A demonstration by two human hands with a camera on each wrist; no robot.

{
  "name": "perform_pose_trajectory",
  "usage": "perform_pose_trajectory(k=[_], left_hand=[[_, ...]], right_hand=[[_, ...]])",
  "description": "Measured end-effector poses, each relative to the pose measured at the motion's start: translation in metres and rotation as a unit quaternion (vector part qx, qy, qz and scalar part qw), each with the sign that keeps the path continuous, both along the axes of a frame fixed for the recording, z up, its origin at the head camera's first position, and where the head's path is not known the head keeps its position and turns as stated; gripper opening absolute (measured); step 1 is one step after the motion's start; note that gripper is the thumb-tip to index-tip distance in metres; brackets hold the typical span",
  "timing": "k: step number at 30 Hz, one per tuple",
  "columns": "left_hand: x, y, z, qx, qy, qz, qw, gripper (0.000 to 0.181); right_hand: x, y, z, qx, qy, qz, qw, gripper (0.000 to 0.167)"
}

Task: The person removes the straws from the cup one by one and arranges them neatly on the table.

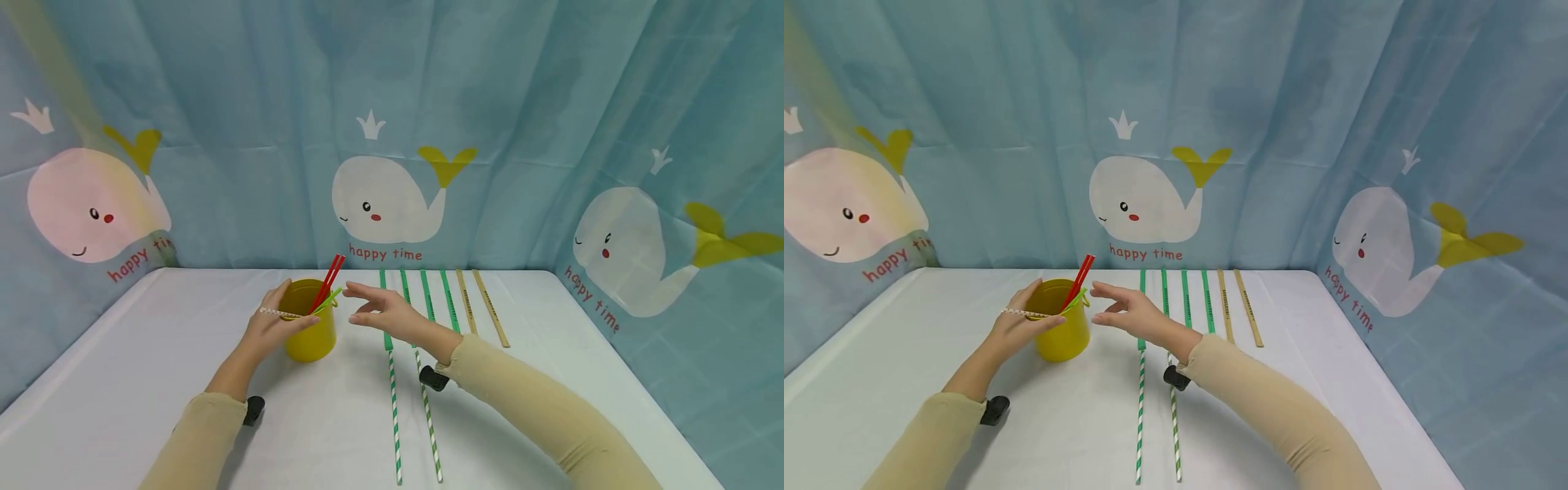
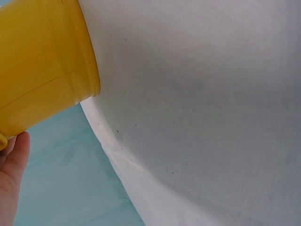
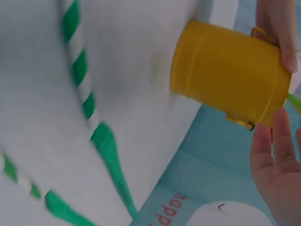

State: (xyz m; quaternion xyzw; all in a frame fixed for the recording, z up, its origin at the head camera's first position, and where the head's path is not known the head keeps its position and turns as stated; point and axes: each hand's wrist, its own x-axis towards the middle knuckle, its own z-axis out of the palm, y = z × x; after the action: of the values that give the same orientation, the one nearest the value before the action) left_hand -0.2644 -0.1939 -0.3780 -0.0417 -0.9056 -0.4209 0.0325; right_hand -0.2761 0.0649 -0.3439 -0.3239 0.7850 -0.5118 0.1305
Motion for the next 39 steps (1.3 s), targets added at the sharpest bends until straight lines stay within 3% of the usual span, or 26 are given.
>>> perform_pose_trajectory(k=[9, 15, 21, 30, 39], left_hand=[[0.000, 0.002, 0.000, 0.003, -0.004, 0.000, 1.0000, 0.105], [-0.001, 0.002, -0.001, 0.003, -0.006, 0.000, 1.0000, 0.107], [0.000, 0.002, -0.001, 0.001, -0.007, -0.001, 1.0000, 0.107], [0.000, 0.001, -0.002, 0.001, -0.007, 0.003, 1.0000, 0.107], [0.000, -0.001, -0.001, 0.016, 0.013, -0.003, 0.9998, 0.106]], right_hand=[[0.000, -0.032, 0.000, -0.061, -0.062, -0.052, 0.9949, 0.053], [0.000, -0.040, -0.002, -0.076, -0.052, -0.090, 0.9917, 0.037], [0.002, -0.041, 0.001, -0.085, -0.036, -0.097, 0.9910, 0.025], [0.008, -0.022, 0.012, -0.113, 0.016, -0.105, 0.9879, 0.023], [0.014, 0.007, 0.026, -0.173, 0.023, -0.120, 0.9773, 0.024]])
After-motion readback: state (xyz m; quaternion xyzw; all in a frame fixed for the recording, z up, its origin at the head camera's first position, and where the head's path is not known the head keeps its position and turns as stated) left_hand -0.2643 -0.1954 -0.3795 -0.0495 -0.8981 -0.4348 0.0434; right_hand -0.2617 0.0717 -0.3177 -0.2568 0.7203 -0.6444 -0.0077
